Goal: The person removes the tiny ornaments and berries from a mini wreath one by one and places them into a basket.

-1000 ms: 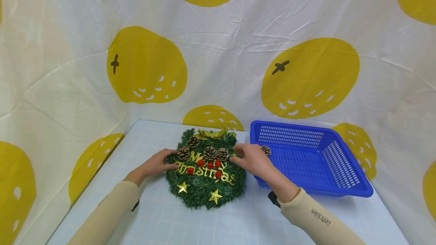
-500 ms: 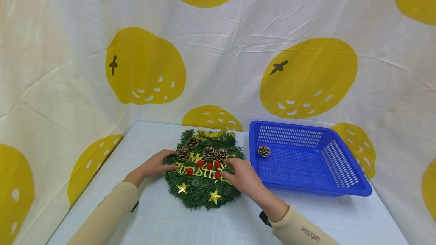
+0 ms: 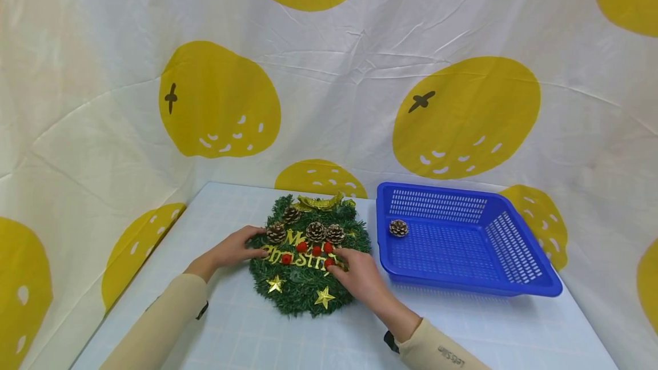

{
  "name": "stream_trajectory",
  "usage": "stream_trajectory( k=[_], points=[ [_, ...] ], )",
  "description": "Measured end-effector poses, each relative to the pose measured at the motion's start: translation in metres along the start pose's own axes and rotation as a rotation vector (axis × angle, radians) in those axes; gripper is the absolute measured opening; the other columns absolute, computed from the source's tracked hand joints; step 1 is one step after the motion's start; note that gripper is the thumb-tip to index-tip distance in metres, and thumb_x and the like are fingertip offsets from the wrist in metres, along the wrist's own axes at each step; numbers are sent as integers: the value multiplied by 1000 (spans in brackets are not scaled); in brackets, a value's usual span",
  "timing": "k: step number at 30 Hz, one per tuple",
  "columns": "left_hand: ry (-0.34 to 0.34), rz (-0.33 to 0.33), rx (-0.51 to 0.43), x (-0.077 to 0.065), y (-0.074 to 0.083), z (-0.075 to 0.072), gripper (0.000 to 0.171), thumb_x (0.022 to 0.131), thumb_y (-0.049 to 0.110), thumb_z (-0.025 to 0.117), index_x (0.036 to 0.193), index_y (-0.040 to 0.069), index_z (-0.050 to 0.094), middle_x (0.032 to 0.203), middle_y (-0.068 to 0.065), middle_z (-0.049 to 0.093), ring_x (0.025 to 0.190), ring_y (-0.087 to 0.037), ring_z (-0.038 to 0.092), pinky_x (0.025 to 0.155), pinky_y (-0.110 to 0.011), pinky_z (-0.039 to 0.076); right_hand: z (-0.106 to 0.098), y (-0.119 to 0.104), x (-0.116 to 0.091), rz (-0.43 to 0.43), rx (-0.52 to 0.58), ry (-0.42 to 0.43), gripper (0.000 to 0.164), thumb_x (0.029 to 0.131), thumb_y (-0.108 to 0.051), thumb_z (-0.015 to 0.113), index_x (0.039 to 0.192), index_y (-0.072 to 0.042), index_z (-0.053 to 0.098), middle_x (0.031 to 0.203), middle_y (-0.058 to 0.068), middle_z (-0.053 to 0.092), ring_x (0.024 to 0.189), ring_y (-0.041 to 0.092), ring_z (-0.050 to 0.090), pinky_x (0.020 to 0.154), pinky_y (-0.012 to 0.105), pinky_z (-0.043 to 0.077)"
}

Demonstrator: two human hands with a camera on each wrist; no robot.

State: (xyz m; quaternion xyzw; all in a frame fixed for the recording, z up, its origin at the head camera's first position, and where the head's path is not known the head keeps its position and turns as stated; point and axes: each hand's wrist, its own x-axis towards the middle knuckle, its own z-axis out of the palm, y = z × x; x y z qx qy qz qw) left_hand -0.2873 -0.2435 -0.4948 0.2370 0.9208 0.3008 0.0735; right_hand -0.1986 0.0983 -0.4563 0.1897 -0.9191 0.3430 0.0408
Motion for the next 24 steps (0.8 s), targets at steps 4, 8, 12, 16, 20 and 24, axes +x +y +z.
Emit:
stream_trajectory(
  k=[4,8,12,16,20,24],
  points=[
    [-1,7,1,-1,1,0,72,90,44,69,143,1,47,141,-24,46,130,-44,42,105,-59,36,6,3,2,-6,-37,4,40,91,-21,72,124,0,66,102,10,72,63,8,56,65,29,52],
    [-1,-3,-5,-1,0,0,71,90,43,70,143,2,47,141,-23,46,131,-43,42,106,-59,36,10,4,3,-21,-71,6,38,90,-20,73,121,0,68,99,9,72,66,10,59,63,28,51],
    [-1,-7,-8,-1,-1,0,71,89,43,70,143,3,47,142,-22,46,131,-42,42,106,-59,36,14,6,4,-35,-112,12,34,90,-20,73,119,-2,69,108,11,72,84,18,68,70,33,56],
    [2,11,-5,-1,-3,0,72,89,44,70,142,2,47,141,-23,47,130,-43,42,105,-59,36,17,7,5,-55,-140,19,32,89,-19,73,117,-3,71,105,10,72,77,13,66,65,29,54],
    [10,21,-3,-1,-5,1,73,88,45,71,142,1,48,140,-23,47,130,-43,43,105,-59,36,18,6,6,-70,-168,25,29,89,-18,73,115,-4,72,103,9,73,76,12,65,63,28,53],
    [17,19,1,-1,-5,2,72,88,44,71,141,1,48,140,-23,48,130,-43,43,106,-59,36,20,6,7,-88,-193,31,27,90,-19,72,113,-5,73,103,8,73,83,17,68,67,32,56]
  ],
)
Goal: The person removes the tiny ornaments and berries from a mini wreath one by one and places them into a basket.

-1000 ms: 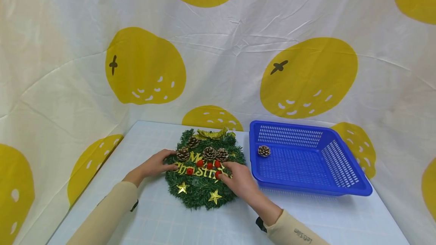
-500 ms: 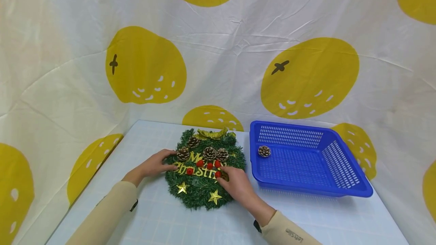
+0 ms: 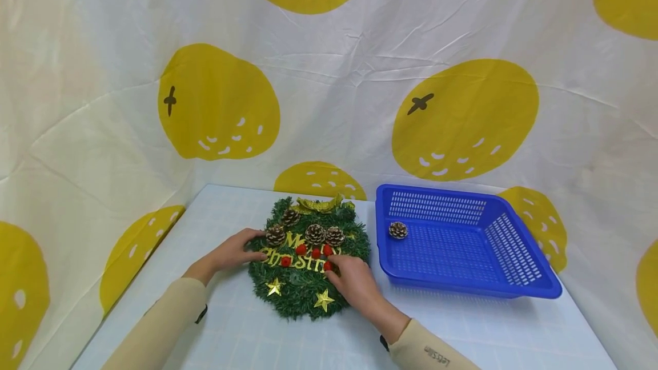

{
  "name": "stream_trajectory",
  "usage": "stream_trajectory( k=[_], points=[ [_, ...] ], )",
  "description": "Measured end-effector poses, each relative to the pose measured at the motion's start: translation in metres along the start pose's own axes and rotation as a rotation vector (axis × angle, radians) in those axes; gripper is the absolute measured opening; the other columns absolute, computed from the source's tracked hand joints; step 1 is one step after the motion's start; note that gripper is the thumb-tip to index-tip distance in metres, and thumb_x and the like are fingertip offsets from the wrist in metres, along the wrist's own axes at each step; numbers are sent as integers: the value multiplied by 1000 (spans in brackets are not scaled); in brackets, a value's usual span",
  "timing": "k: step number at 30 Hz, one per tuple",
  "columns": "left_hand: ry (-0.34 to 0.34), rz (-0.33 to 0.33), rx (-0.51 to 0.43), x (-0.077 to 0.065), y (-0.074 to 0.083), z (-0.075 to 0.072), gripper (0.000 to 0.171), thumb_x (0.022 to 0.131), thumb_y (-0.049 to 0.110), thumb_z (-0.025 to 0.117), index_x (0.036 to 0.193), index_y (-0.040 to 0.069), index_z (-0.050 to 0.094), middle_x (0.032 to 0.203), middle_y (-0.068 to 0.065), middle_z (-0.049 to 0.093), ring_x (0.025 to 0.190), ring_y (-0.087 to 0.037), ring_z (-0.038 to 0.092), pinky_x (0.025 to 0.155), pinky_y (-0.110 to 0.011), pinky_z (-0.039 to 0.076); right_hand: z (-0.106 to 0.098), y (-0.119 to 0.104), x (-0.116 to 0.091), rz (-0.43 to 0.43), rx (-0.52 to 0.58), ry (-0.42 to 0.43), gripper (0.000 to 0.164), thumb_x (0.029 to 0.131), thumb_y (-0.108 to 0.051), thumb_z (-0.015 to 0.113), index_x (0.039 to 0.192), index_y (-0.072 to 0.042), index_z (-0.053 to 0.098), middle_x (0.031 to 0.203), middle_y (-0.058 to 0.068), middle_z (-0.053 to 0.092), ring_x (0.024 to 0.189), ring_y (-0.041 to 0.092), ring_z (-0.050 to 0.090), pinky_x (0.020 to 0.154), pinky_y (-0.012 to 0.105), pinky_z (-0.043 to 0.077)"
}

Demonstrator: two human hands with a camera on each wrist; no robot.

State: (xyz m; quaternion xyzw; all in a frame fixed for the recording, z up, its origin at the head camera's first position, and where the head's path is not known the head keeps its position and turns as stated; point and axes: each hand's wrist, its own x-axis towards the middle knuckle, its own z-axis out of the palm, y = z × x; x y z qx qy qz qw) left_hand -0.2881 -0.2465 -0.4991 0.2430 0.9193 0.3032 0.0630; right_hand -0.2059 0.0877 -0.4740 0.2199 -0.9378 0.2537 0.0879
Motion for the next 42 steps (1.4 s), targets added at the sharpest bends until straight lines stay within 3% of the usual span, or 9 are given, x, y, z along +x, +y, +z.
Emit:
stream_trajectory(
  k=[12,22,37,42],
  points=[
    [-5,-15,-9,-2,2,-1,70,89,43,71,142,3,49,140,-22,47,131,-43,42,106,-59,35,3,-1,0,-3,-35,31,22,89,-19,73,109,-9,74,93,3,73,72,14,66,57,27,50],
    [-5,-9,-9,-1,2,0,70,89,44,71,141,3,49,140,-22,48,131,-42,42,106,-59,35,2,-1,0,-17,-51,53,19,89,-18,73,106,-9,75,90,3,73,73,14,67,60,29,53],
    [-5,-9,-15,-1,3,-1,68,90,41,71,141,3,49,141,-22,47,131,-43,42,106,-59,35,-11,-9,6,6,33,104,14,91,-17,71,101,-8,71,72,-2,66,48,4,43,48,21,40],
    [-7,-12,-12,-1,1,-1,70,89,44,71,141,3,49,140,-22,48,131,-43,42,106,-59,35,-21,-15,9,-9,24,127,20,91,-21,71,107,-8,71,71,-1,67,46,1,42,50,22,44]
  ],
)
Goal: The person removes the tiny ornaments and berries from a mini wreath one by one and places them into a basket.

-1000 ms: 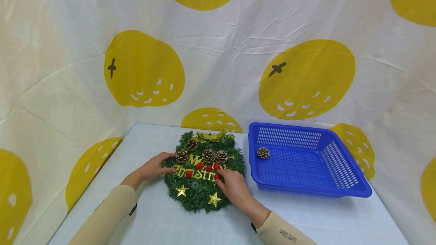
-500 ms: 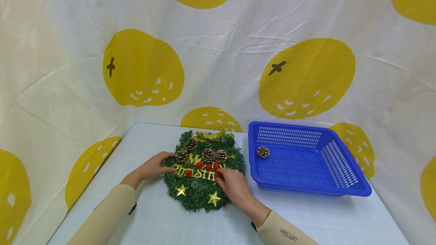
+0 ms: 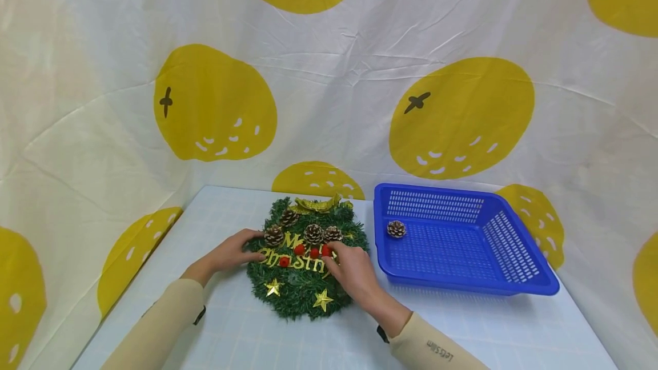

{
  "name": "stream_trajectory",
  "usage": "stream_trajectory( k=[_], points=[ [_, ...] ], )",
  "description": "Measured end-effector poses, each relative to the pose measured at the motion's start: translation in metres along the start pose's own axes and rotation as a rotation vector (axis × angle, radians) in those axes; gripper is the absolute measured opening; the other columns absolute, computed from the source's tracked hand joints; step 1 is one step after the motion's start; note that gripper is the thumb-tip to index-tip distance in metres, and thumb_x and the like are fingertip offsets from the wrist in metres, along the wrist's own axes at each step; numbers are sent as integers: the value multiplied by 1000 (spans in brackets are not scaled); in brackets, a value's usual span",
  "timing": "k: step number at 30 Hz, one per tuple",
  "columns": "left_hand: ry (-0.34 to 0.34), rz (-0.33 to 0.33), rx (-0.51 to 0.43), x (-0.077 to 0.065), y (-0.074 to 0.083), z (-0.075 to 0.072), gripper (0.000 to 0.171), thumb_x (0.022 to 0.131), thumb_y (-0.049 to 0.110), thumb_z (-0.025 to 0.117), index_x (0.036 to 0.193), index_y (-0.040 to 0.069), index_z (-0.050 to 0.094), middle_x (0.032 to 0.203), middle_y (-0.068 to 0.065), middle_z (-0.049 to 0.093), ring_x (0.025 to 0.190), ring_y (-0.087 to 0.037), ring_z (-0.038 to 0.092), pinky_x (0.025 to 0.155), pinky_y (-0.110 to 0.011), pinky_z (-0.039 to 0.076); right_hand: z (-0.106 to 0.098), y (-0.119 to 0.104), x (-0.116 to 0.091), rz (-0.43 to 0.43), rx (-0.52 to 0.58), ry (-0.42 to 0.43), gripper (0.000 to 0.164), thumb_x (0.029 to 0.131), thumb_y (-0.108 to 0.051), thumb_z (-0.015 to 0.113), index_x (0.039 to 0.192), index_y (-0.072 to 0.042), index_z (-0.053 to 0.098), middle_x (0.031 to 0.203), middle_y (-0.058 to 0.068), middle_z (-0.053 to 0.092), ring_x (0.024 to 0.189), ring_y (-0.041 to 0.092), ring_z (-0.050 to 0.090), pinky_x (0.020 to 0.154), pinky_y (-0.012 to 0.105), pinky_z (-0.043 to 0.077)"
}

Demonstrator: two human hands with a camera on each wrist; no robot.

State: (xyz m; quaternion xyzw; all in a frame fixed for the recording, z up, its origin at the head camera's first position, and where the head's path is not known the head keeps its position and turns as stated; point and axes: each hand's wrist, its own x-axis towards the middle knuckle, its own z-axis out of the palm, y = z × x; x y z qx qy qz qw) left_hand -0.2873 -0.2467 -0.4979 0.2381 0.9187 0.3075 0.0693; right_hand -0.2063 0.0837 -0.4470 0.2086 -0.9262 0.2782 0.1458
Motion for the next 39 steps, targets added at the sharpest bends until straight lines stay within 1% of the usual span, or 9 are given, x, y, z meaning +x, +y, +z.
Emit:
stream_trajectory(
  k=[3,6,10,12,17,21,30,35,39],
  points=[
    [-3,1,9,0,-1,0,70,89,45,70,141,3,49,140,-22,48,131,-43,42,106,-59,35,-8,-3,3,3,23,13,23,92,-22,71,108,-7,71,69,-2,66,43,0,39,49,21,43],
    [-3,2,9,1,-2,1,70,89,44,70,141,3,49,140,-22,48,131,-42,42,106,-59,35,-17,-6,8,17,56,26,27,92,-22,71,112,-4,70,75,1,70,46,1,45,49,20,44],
    [-1,9,6,1,-3,1,70,89,44,70,141,3,49,141,-22,47,131,-42,42,106,-59,35,-32,-9,14,33,87,52,29,93,-23,70,115,-4,70,90,6,74,63,10,65,55,25,53],
    [0,14,7,1,-3,1,70,89,45,70,141,3,49,140,-21,48,131,-42,42,106,-59,36,-39,-10,18,35,92,72,28,92,-24,70,114,-5,70,93,7,74,71,16,70,62,29,57],
    [6,27,14,2,-3,1,70,89,45,70,141,3,50,140,-21,49,130,-42,43,106,-58,36,-58,-10,26,54,99,126,27,92,-25,71,111,-5,72,94,6,75,78,18,72,68,35,59],
    [5,28,15,1,-3,1,70,89,45,70,140,3,50,139,-21,49,130,-42,44,106,-59,36,-77,-8,33,102,92,157,30,92,-29,70,111,-6,73,94,6,75,80,20,72,68,37,59],
    [4,21,11,1,-2,1,70,88,45,71,140,3,50,139,-21,49,129,-42,44,105,-59,36,-115,14,46,153,64,218,32,93,-29,69,111,-2,72,96,11,75,86,25,72,71,42,58],
    [2,14,12,1,-2,1,71,88,46,71,141,3,49,139,-21,49,130,-42,43,106,-59,36,-137,31,52,188,38,217,35,94,-34,67,110,-4,73,97,12,74,87,27,71,71,44,56],
    [2,8,12,0,-2,0,72,88,46,70,141,3,49,140,-22,48,130,-42,43,106,-59,35,-148,48,54,234,27,190,35,95,-35,65,111,-5,74,101,14,73,92,30,69,74,46,54]
  ],
)
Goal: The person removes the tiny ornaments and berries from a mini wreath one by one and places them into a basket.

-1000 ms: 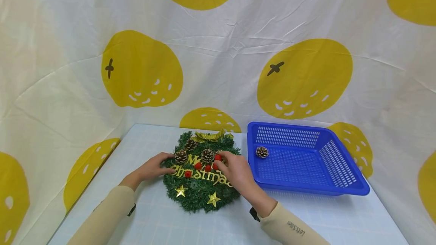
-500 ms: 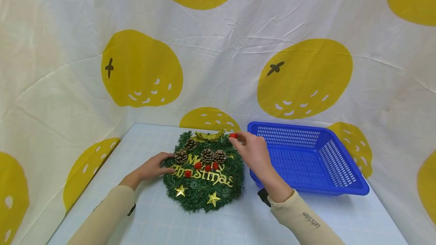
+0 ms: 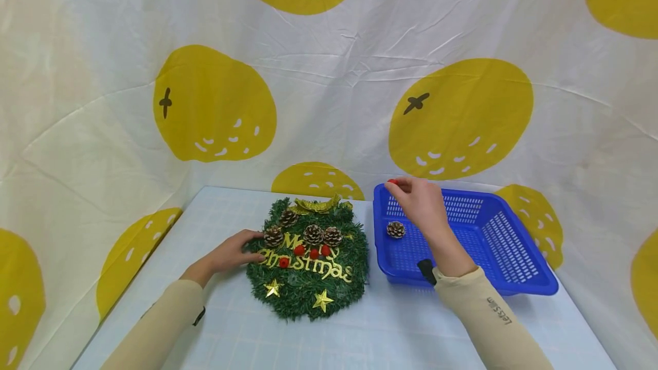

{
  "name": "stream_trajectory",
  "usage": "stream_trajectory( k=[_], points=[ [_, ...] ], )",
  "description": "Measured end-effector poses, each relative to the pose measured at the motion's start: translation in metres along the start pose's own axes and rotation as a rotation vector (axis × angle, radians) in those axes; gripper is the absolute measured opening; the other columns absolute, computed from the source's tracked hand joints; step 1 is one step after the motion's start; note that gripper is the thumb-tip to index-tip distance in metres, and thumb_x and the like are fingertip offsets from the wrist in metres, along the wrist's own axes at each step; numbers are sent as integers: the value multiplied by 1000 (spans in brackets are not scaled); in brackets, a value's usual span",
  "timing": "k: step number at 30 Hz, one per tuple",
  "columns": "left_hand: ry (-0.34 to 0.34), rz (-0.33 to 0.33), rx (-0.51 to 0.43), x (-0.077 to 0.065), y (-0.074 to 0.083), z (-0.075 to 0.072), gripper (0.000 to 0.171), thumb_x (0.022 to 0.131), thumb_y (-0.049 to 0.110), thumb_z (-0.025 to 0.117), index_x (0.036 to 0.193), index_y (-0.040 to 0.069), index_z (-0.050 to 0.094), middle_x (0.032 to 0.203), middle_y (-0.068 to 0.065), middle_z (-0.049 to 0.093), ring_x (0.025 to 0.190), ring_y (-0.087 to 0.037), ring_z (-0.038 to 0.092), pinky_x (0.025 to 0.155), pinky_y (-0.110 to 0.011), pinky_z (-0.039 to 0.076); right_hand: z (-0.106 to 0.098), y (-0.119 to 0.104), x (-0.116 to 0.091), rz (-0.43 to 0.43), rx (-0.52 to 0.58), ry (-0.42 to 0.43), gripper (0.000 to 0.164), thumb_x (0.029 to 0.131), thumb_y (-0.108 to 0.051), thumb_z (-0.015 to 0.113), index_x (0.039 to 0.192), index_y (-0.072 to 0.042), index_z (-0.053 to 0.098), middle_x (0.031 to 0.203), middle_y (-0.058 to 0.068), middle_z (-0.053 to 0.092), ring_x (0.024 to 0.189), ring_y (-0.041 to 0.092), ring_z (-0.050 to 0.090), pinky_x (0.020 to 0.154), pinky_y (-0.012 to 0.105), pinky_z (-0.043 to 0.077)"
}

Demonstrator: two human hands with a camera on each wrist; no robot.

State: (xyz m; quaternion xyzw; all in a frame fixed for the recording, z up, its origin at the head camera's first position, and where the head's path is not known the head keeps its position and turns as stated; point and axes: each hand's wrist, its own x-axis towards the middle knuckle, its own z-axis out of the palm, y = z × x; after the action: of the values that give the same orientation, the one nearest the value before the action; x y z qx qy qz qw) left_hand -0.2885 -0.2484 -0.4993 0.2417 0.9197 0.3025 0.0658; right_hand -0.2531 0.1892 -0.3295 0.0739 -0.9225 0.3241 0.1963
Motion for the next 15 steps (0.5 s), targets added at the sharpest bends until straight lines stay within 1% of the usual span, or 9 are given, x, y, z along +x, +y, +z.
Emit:
stream_trajectory(
  k=[5,10,15],
  points=[
    [3,10,-3,2,1,0,71,88,46,71,140,2,50,139,-22,48,130,-43,43,106,-60,35,-7,25,4,61,-24,-36,34,96,-31,64,110,-2,74,102,16,73,93,33,67,78,48,53],
    [-2,7,-6,1,0,1,71,89,47,70,141,3,49,140,-22,48,130,-43,43,106,-59,35,-7,45,6,87,-70,-69,35,96,-28,65,107,4,73,101,20,72,90,36,66,78,50,53],
    [2,9,-9,1,-1,1,71,88,46,70,140,2,50,139,-22,49,130,-43,43,106,-59,35,-4,58,8,146,-110,-145,41,97,-31,63,111,6,71,106,23,70,93,38,65,79,52,53]
  ],
)
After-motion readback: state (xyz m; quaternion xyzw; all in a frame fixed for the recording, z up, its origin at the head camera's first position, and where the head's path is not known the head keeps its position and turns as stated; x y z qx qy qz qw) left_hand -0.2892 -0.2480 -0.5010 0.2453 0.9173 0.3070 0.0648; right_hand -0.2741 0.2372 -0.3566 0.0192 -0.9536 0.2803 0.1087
